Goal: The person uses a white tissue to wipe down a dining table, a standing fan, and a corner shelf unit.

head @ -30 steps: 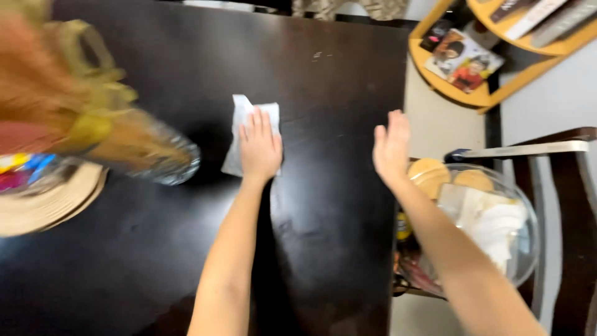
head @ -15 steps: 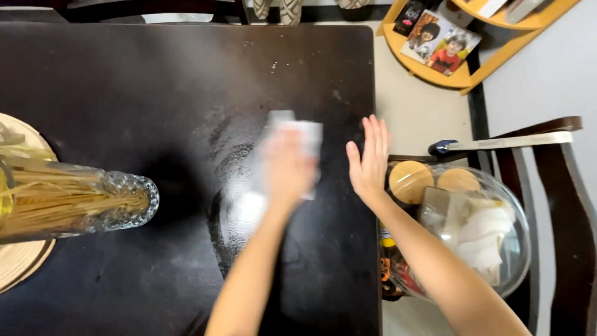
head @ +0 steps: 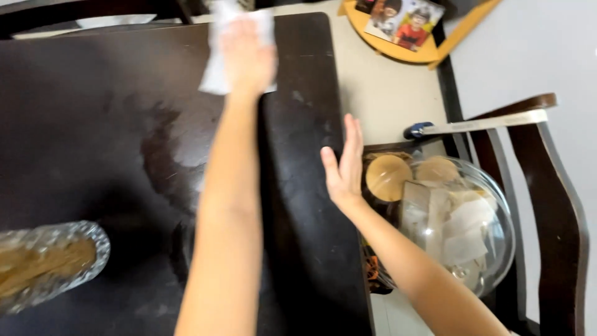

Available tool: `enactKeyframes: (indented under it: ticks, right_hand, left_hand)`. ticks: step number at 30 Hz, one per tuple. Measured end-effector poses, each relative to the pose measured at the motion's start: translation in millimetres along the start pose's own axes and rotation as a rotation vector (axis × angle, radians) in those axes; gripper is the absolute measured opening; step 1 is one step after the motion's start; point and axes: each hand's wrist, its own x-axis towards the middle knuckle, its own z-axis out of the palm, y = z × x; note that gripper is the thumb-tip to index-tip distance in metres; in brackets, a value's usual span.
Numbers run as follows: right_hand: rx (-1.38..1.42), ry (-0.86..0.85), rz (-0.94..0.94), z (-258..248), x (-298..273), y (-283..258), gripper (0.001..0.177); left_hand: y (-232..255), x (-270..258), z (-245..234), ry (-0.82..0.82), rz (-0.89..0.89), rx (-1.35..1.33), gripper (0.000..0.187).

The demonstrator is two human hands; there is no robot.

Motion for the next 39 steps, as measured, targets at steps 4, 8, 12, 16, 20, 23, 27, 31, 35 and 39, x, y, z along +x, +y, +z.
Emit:
enactKeyframes:
  ticks: [4,8,12,16,20,23,27,31,35,39]
  right_hand:
    - [-0.003,0.01,-0.002,3,0,0,0.081]
    - [0.003,0.086,-0.046,5,3,3,0.083]
    - [0.062,0.238,0.013,10,-4,7,0.077]
    - [0.102,0.252,0.045,-13,-46,4,0.07]
    - [0.229,0.226,0.078,-33,-129,-14,0.056]
    - [0.253,0.243,0.157,-47,-182,-33,0.048]
    - [0.156,0.227,0.182,-64,-253,-44,0.042]
    - [0.159,0.186,0.14,-72,-320,-62,0.039]
    - [0.114,0.064,0.071,-88,-367,-61,0.032]
    - [0.006,-0.056,0.005,-122,-425,-60,0.034]
  left_hand:
    - [117,5,29,-0.129,0.2,0.045,0.069]
    - [153,-60,14,-0.164,0.296,0.11,0.069]
    - [144,-151,5,-0.047,0.308,0.004,0.068]
    - [154,-260,-42,-0.109,0.293,0.044,0.069]
    - [178,-380,-82,-0.25,0.302,-0.085,0.076]
    - [181,-445,-100,-0.239,0.378,-0.106,0.076]
    - [180,-522,-116,-0.238,0.441,-0.204,0.071]
    - [188,-582,-135,-0.289,0.48,-0.185,0.07]
    - [199,-614,-122,-0.366,0.519,-0.149,0.071]
    - [222,-668,-120,-0.29,0.571,-0.135,0.072]
